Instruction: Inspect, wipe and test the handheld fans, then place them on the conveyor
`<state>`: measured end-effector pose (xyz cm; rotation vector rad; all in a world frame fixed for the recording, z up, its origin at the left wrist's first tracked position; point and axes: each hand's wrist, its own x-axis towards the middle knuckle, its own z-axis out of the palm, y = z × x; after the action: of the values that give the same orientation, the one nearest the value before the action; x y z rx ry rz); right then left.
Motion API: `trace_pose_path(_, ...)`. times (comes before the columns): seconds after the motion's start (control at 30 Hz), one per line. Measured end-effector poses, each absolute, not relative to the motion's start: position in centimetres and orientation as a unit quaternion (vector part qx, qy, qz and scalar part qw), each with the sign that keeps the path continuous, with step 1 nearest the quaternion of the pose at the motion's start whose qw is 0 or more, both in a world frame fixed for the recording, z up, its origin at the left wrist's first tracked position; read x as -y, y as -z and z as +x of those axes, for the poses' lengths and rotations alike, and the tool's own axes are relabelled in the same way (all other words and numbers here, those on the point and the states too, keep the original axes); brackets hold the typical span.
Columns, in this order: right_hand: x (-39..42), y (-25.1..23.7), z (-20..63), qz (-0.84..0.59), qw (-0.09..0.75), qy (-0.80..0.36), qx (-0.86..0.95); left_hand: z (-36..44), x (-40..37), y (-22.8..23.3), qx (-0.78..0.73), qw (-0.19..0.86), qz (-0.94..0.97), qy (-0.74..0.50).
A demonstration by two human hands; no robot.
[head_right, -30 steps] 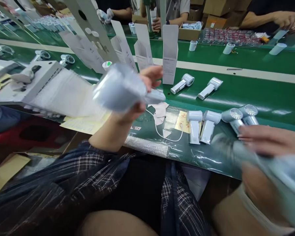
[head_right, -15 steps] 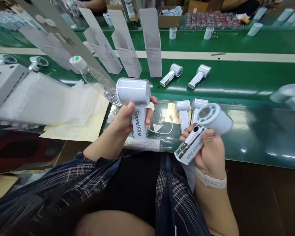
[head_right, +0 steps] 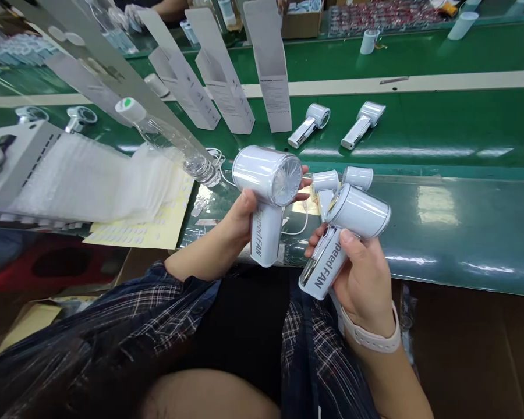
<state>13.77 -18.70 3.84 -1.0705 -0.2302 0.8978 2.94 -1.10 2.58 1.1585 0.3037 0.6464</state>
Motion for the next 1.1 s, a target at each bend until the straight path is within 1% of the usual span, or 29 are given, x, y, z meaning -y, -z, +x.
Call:
trace_pose_path(0.27,18.9,-4.0,13.8,-0.517,0.749,-0.396,0.122,3.4,1.4,-2.8,-0.139,0.776,0.546,-0.283)
trace_pose_path(0.53,19.0,-4.6,13.5,-0.518,0.745,-0.396,0.137,3.4,1.4,-2.5,-0.147,0.796,0.537,-0.236)
trace_pose_path(0.83,19.0,-5.2,13.5,-0.51,0.736,-0.411,0.17,3.6,1.2,-1.0,-0.167,0.801,0.509,-0.266)
trace_pose_path(0.93,18.8,-5.0,13.3,-0.52,0.733,-0.404,0.173,3.9,1.2,-1.1,-0.2,0.777,0.52,-0.291)
trace_pose_path(1.03,19.1,-4.2,14.1,-0.569,0.719,-0.361,0.169,4.8,1.0,-1.3,-0.217,0.749,0.54,-0.317)
trace_pose_path(1.07,19.4,-3.8,14.8,-0.608,0.706,-0.318,0.175,5.2,0.9,-1.4,-0.21,0.744,0.553,-0.311)
trace_pose_path(1.1,19.9,-3.3,15.8,-0.668,0.676,-0.254,0.182,5.5,0.8,-1.5,-0.201,0.739,0.57,-0.297)
